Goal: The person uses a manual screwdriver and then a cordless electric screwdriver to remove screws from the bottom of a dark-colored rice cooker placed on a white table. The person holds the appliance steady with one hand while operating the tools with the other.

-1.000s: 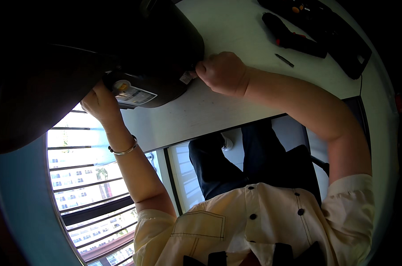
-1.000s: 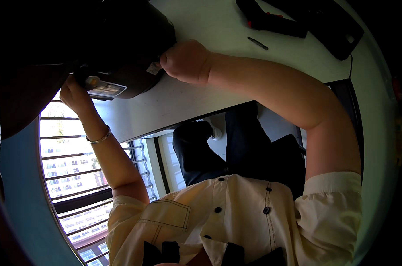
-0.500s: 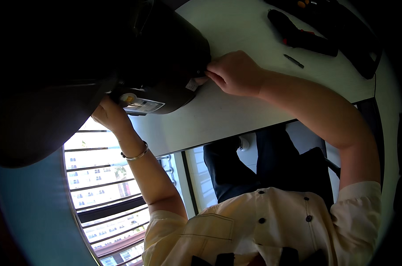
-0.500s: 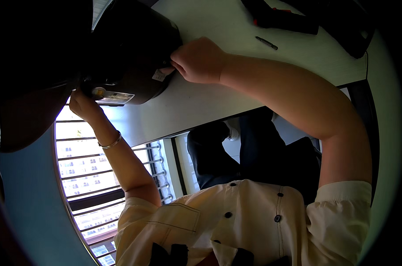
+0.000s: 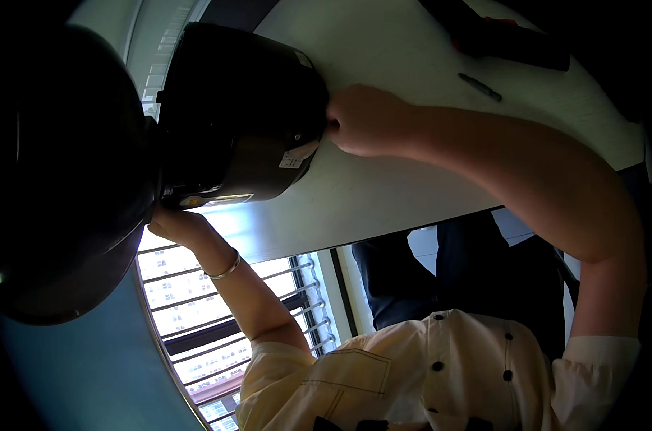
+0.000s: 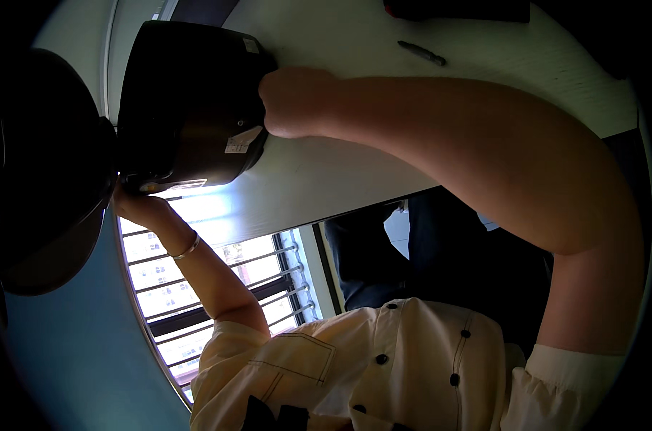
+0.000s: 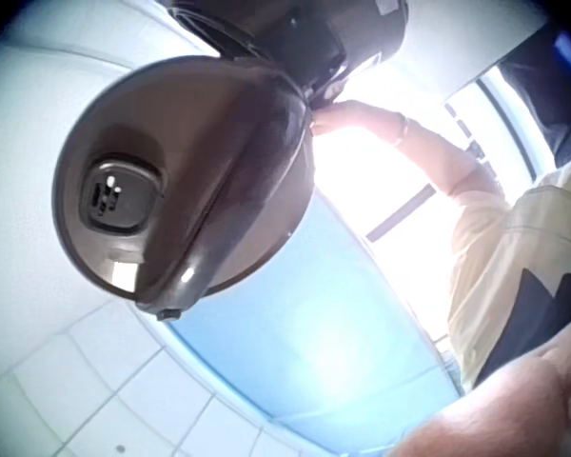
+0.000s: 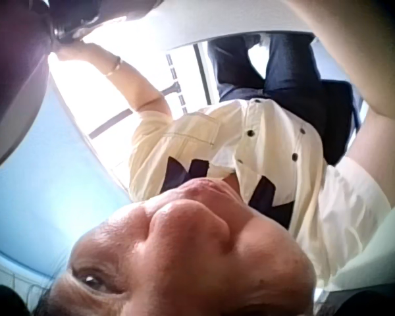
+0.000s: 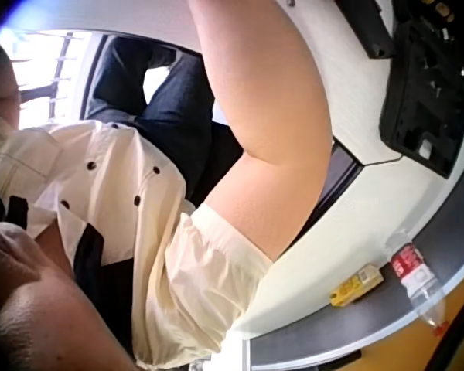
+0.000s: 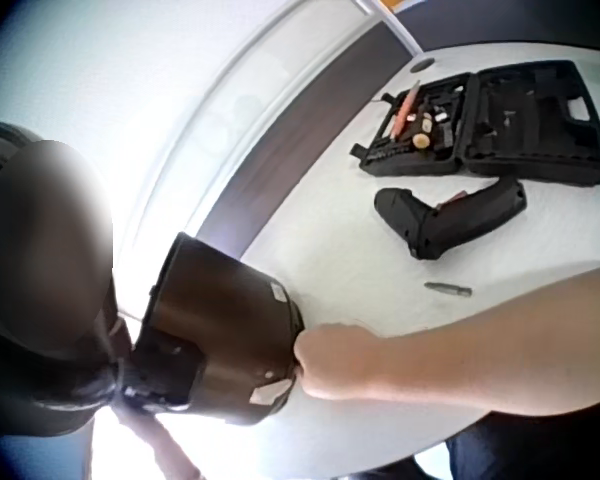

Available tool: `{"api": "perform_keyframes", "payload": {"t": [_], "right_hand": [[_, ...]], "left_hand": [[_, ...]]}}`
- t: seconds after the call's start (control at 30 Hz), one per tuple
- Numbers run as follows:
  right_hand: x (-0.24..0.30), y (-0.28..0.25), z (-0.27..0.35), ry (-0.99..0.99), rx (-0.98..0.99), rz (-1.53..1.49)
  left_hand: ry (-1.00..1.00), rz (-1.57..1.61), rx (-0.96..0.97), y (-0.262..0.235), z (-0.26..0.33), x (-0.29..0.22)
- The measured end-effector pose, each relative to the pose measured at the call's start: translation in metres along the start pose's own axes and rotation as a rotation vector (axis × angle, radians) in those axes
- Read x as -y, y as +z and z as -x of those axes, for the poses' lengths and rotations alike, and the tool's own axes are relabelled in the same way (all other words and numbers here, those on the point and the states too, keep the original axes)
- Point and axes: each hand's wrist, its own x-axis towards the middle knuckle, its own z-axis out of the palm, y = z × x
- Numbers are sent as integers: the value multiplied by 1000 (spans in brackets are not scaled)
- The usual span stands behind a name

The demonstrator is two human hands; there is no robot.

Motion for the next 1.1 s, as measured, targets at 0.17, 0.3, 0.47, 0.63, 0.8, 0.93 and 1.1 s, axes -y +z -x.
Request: {"api": "perform_keyframes", "payload": {"t": [0.17,0.3,0.47,0.63,0.8,0.93,1.1], "right_hand": [[9,-2,1,56,62,-103],[8,-3,2,54,18,-150],[12,1,-4,39,-43,-215],[7,1,-9,13,-100,-143],[7,-2,-10,-34,-92,-82],[7,-2,-13,-4,-72,-78],[6,-1,-15,-10,-62,-98]], "left_hand": [[15,119,-16,1,-4,8],[22,173,-22,4,-10,21],[44,160,-32,-5,-13,21],[29,175,-18,-3,-16,26],[35,190,-35,2,-14,21],[50,153,-16,-4,-18,29],[58,138,-26,-10,-20,27]]}}
